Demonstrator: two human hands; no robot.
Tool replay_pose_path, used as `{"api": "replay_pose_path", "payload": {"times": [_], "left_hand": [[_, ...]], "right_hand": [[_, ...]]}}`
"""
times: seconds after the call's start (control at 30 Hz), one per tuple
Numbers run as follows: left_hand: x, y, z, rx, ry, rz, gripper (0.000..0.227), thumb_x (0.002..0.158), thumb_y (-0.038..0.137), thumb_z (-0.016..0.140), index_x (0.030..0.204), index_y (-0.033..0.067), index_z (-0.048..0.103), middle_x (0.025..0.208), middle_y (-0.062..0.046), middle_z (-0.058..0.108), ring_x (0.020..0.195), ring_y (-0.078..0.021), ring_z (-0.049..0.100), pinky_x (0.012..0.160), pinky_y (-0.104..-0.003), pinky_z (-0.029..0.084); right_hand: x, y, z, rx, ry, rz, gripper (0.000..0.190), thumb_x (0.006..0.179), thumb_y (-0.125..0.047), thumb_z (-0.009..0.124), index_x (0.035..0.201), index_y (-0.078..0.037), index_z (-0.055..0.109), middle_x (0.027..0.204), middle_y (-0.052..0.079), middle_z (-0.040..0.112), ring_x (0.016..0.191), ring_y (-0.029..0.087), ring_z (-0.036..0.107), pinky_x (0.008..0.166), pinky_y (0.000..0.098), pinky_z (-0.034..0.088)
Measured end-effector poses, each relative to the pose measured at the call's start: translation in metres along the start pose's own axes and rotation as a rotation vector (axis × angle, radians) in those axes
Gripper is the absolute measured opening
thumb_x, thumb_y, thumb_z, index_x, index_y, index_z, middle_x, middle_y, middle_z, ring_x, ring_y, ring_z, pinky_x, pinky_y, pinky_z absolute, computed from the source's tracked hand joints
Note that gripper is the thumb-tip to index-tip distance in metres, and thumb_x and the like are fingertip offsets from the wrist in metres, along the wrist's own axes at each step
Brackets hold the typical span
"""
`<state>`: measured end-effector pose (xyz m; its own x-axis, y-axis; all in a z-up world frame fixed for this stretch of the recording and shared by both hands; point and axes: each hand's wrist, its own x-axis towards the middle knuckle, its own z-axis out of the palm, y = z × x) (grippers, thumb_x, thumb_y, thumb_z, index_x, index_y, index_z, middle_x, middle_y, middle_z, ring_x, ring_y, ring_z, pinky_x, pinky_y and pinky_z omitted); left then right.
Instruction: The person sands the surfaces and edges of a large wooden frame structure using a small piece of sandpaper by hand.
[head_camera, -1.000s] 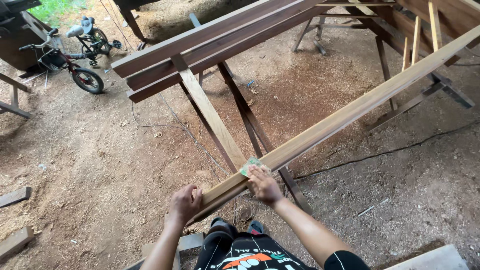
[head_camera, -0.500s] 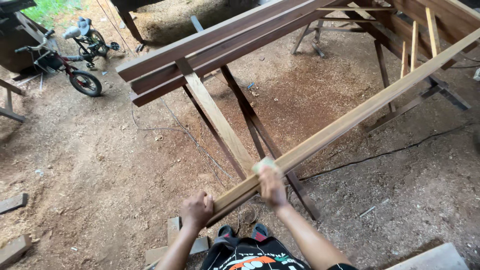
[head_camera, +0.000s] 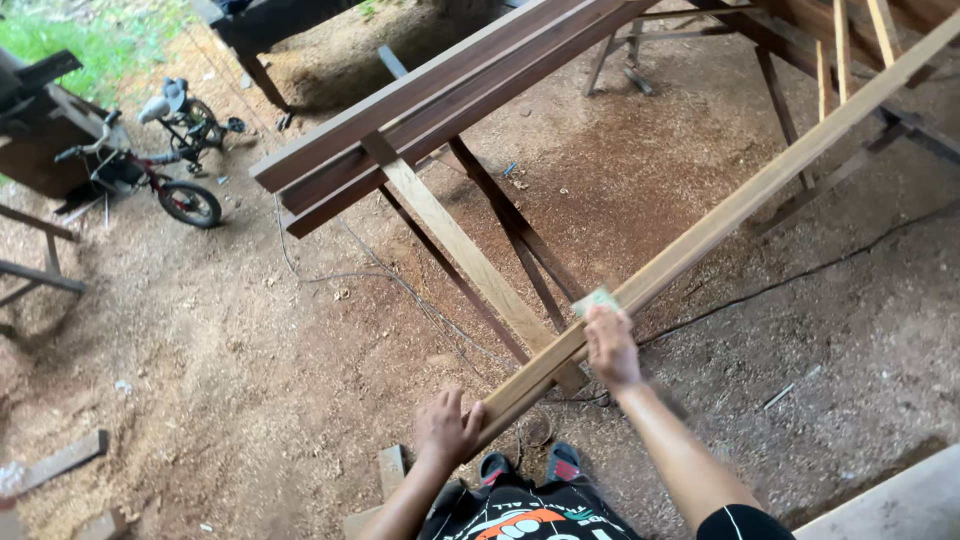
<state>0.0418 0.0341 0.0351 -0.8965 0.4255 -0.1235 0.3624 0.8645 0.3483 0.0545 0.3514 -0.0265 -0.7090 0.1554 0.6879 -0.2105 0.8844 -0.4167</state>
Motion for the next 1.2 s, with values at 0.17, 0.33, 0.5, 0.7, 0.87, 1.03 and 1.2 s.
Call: {"api": "replay_pose_path", "payload": {"times": [0.17, 0.33, 0.5, 0.7, 0.87, 1.03, 1.2], "left_hand": [[-0.002, -0.003, -0.004, -0.016, -0.076, 0.021, 0.053, 0.09, 0.048, 0.048, 0.123, 0.0064, 0.051, 0.115, -0.018, 0.059, 0.103, -0.0333, 0.059, 0.089, -0.048, 0.044], [0.002, -0.01, 0.0, -0.046, -0.113, 0.043, 0.054, 0.092, 0.048, 0.046, 0.125, 0.0053, 0.05, 0.115, -0.019, 0.06, 0.1, -0.0341, 0.063, 0.087, -0.049, 0.046], [0.002, -0.016, 0.004, -0.066, -0.153, 0.053, 0.052, 0.093, 0.045, 0.045, 0.125, 0.0044, 0.051, 0.107, -0.019, 0.065, 0.091, -0.0339, 0.066, 0.083, -0.049, 0.048], [0.001, -0.018, 0.001, -0.104, -0.112, 0.085, 0.046, 0.092, 0.043, 0.048, 0.117, 0.0056, 0.056, 0.093, -0.016, 0.067, 0.082, -0.032, 0.067, 0.075, -0.046, 0.05], [0.001, -0.021, 0.001, -0.113, -0.113, 0.102, 0.04, 0.092, 0.042, 0.05, 0.109, 0.0077, 0.058, 0.087, -0.014, 0.067, 0.079, -0.0312, 0.066, 0.072, -0.046, 0.05], [-0.001, -0.023, 0.004, -0.121, -0.047, 0.119, 0.039, 0.091, 0.042, 0.053, 0.109, 0.0086, 0.059, 0.088, -0.015, 0.066, 0.081, -0.0333, 0.065, 0.071, -0.047, 0.05], [-0.001, -0.024, 0.007, -0.131, -0.085, 0.103, 0.04, 0.092, 0.043, 0.051, 0.111, 0.0092, 0.058, 0.089, -0.015, 0.066, 0.082, -0.0335, 0.065, 0.072, -0.047, 0.05]], "right_hand": [[-0.04, 0.009, 0.027, -0.064, -0.221, 0.019, 0.021, 0.106, -0.02, 0.041, 0.097, -0.009, 0.057, 0.112, 0.01, 0.065, 0.113, 0.026, 0.061, 0.104, 0.0352, 0.048], [-0.023, 0.039, 0.026, -0.408, 0.115, 0.222, 0.025, 0.117, -0.026, 0.035, 0.133, -0.013, 0.05, 0.133, 0.015, 0.061, 0.129, 0.032, 0.057, 0.105, 0.0323, 0.053], [0.002, -0.05, 0.045, 0.316, 0.196, 1.456, 0.052, 0.105, -0.04, 0.025, 0.13, -0.004, 0.053, 0.099, 0.013, 0.066, 0.088, 0.018, 0.067, 0.073, 0.0335, 0.058], [-0.005, -0.067, 0.046, 0.408, 0.199, 1.595, 0.052, 0.109, -0.039, 0.031, 0.121, 0.0, 0.063, 0.094, 0.021, 0.066, 0.078, 0.025, 0.056, 0.071, 0.0465, 0.046], [0.023, -0.018, 0.038, 0.401, 0.426, 1.55, 0.047, 0.105, -0.036, 0.036, 0.117, 0.002, 0.062, 0.109, 0.017, 0.068, 0.099, 0.026, 0.065, 0.091, 0.0412, 0.05], [-0.003, -0.063, 0.052, 0.312, 0.316, 1.535, 0.046, 0.102, -0.036, 0.037, 0.118, -0.003, 0.064, 0.111, 0.018, 0.067, 0.102, 0.026, 0.064, 0.092, 0.0425, 0.047], [0.002, -0.013, 0.048, 0.366, 0.348, 1.539, 0.049, 0.107, -0.037, 0.036, 0.109, 0.003, 0.065, 0.099, 0.017, 0.068, 0.088, 0.024, 0.064, 0.083, 0.0429, 0.051]]}}
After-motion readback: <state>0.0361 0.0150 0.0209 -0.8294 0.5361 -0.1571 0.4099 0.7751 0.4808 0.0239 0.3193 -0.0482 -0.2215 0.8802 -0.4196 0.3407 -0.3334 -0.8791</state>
